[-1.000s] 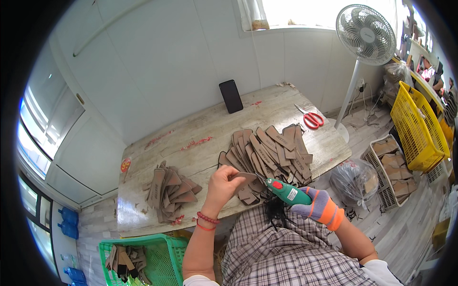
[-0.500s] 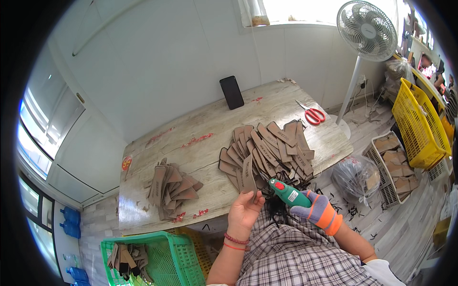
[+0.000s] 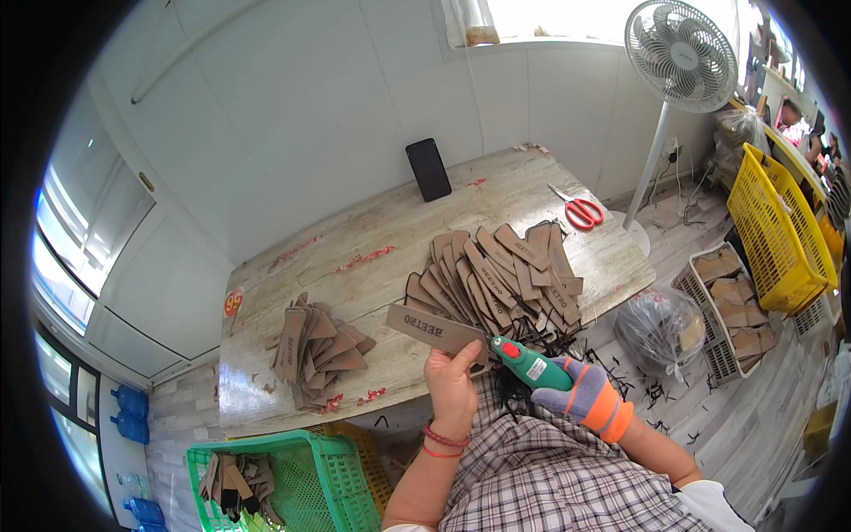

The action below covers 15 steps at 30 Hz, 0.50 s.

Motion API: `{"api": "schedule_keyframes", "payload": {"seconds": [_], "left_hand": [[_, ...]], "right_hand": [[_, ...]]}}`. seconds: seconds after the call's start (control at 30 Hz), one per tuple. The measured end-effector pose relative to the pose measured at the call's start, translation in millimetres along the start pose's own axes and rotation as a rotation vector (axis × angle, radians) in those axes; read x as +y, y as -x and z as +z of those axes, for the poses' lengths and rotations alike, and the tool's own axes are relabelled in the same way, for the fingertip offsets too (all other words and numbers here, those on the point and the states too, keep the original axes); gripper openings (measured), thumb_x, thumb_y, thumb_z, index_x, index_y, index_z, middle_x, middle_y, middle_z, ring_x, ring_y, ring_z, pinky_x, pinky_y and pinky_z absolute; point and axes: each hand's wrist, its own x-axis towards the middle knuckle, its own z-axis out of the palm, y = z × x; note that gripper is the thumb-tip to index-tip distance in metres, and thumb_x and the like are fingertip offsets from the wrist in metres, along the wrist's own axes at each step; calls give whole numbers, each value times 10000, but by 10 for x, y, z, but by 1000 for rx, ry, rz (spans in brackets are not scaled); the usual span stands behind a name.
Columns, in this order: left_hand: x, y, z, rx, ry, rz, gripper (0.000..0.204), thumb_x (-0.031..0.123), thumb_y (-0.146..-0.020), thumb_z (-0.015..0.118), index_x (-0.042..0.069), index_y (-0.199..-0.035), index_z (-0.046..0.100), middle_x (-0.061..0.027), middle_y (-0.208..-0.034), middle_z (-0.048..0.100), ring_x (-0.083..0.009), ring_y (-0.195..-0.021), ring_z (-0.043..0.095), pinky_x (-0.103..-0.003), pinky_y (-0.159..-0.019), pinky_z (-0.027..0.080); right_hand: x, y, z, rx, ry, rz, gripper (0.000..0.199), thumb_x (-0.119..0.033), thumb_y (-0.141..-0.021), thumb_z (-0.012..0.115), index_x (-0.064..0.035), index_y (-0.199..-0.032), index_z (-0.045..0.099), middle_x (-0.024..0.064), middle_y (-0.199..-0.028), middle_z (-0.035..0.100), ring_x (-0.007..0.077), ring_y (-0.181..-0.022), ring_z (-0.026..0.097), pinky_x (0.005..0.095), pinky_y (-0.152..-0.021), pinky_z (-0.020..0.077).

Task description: The person repeatedly picks up small cardboard pieces from a table, applies hot glue along their edges using a glue gun, and places them back on the table. The process is continuous and repetitive throughout the clip.

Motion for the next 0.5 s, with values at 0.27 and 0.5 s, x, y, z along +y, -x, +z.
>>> {"api": "schedule_keyframes", "payload": {"seconds": [0.27,0.5], "left_hand": [[27,18,-84,-49,-102,4,249,-100,-805,643,0,-1030,611,-77,-987,680,-156,-871,640,-274,-790,510],[980,-377,-556,225,-140,303,163,28,-837,687,43,-971,597,-63,-901,674,-150,-746,632,-263,-574,479]], "right_hand": [[-156,-39,-5,-50,0,55,585,-346,-740,833,-3,-1153,603,38,-747,668,54,-580,577,219,-544,478],[-52,-25,-47,6,-65,79,498,-259,-783,805,1,-1148,588,10,-759,650,56,-601,572,216,-544,464]]}}
